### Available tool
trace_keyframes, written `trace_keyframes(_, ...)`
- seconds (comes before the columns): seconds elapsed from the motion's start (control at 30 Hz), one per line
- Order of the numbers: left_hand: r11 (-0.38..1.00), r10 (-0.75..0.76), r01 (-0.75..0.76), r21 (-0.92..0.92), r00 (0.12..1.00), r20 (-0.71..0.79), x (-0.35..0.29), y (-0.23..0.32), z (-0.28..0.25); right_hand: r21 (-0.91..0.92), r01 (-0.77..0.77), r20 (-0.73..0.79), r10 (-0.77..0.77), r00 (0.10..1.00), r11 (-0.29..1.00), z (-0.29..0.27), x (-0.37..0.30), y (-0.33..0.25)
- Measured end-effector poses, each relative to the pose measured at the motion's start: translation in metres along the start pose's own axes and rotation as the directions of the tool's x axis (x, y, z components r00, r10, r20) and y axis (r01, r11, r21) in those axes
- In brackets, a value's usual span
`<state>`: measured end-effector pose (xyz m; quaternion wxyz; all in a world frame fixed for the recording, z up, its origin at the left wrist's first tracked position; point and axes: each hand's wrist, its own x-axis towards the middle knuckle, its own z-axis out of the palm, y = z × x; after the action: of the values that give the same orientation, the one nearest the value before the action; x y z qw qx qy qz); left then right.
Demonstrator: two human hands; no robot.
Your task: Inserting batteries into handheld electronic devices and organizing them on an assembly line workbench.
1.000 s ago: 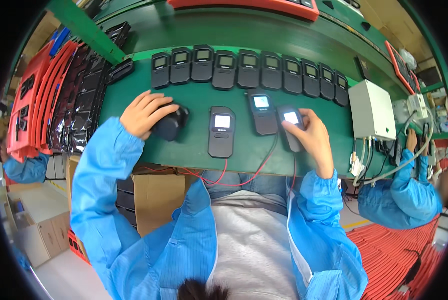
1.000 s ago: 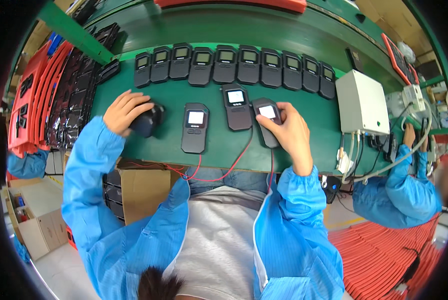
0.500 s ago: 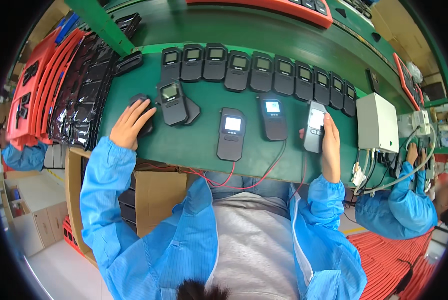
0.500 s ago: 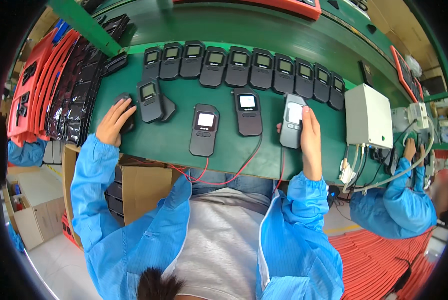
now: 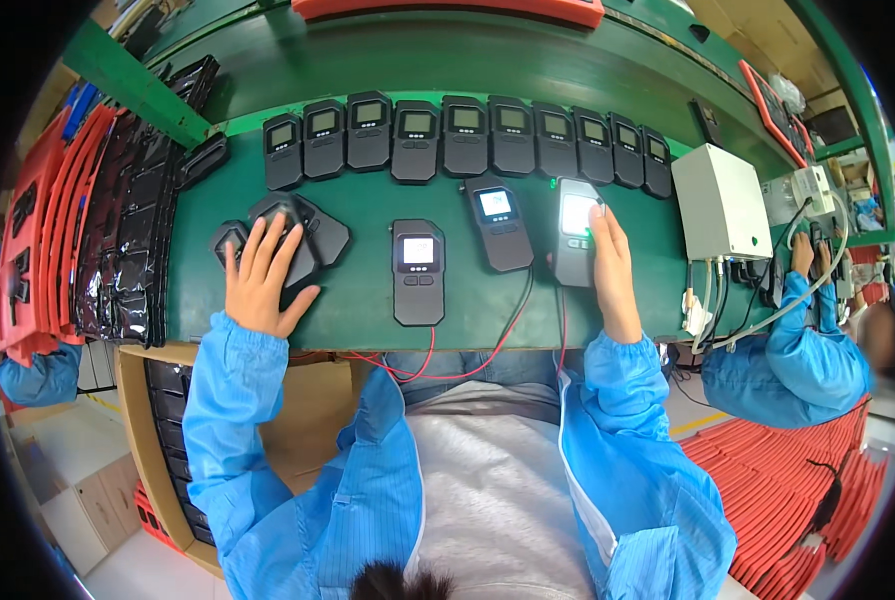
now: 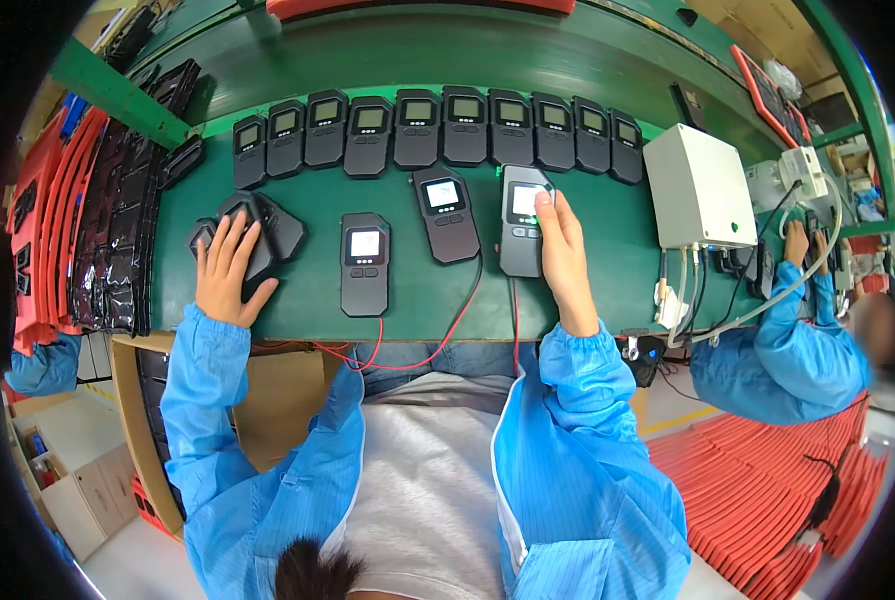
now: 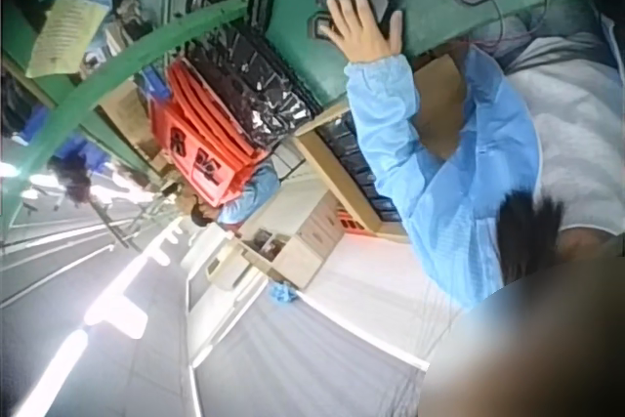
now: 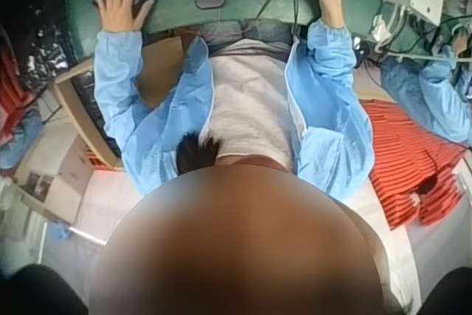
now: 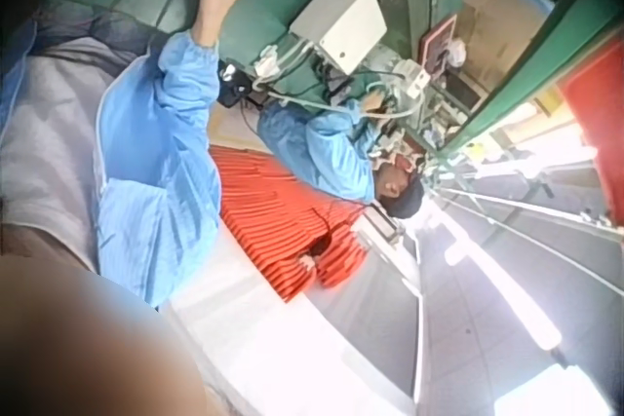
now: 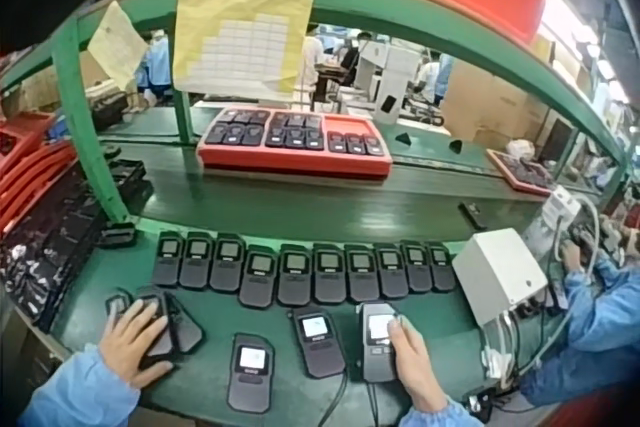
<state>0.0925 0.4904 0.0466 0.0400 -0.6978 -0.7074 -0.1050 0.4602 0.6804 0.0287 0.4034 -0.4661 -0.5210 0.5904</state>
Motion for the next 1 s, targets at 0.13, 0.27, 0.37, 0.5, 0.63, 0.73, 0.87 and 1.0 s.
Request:
trace_keyframes(0.13,0.995,-0.092,0.09,-0.041,0.994,-0.062,-0.026,-0.008,0.002,-0.063,0.026,-0.047,-0.029,0.998,0.998,-0.008,0.001,0.009)
trace_keyframes(0.27,0.995,-0.099,0.099,-0.004,0.992,-0.08,-0.031,-0.014,0.002,-0.029,0.019,0.011,-0.018,1.0,0.999,-0.004,-0.002,0.003)
trace_keyframes(0.37,0.993,-0.091,0.084,-0.079,0.992,-0.089,-0.035,-0.029,-0.001,-0.005,0.019,0.037,-0.019,0.999,1.0,-0.004,-0.001,-0.006)
trace_keyframes(0.5,0.982,-0.182,0.173,-0.077,0.977,-0.115,-0.046,-0.029,0.005,0.123,0.128,-0.077,-0.12,0.99,0.984,-0.012,0.02,-0.038)
trace_keyframes(0.63,0.955,-0.296,0.297,-0.018,0.946,-0.131,-0.036,-0.005,0.007,0.053,-0.114,0.17,0.103,0.98,0.992,-0.019,0.044,-0.062)
trace_keyframes(0.73,0.951,-0.302,0.307,0.025,0.946,-0.114,-0.009,0.003,0.015,0.073,-0.164,0.389,0.123,0.913,0.984,-0.02,0.096,-0.064)
trace_keyframes(0.87,0.932,-0.349,0.355,0.068,0.933,-0.085,0.012,0.023,0.018,0.16,-0.072,0.055,0.064,0.996,0.985,0.009,0.123,-0.075)
trace_keyframes(1.0,0.93,-0.344,0.349,0.114,0.937,-0.059,0.019,0.02,0.024,-0.602,0.299,0.16,-0.255,0.954,0.74,-0.017,0.095,-0.046)
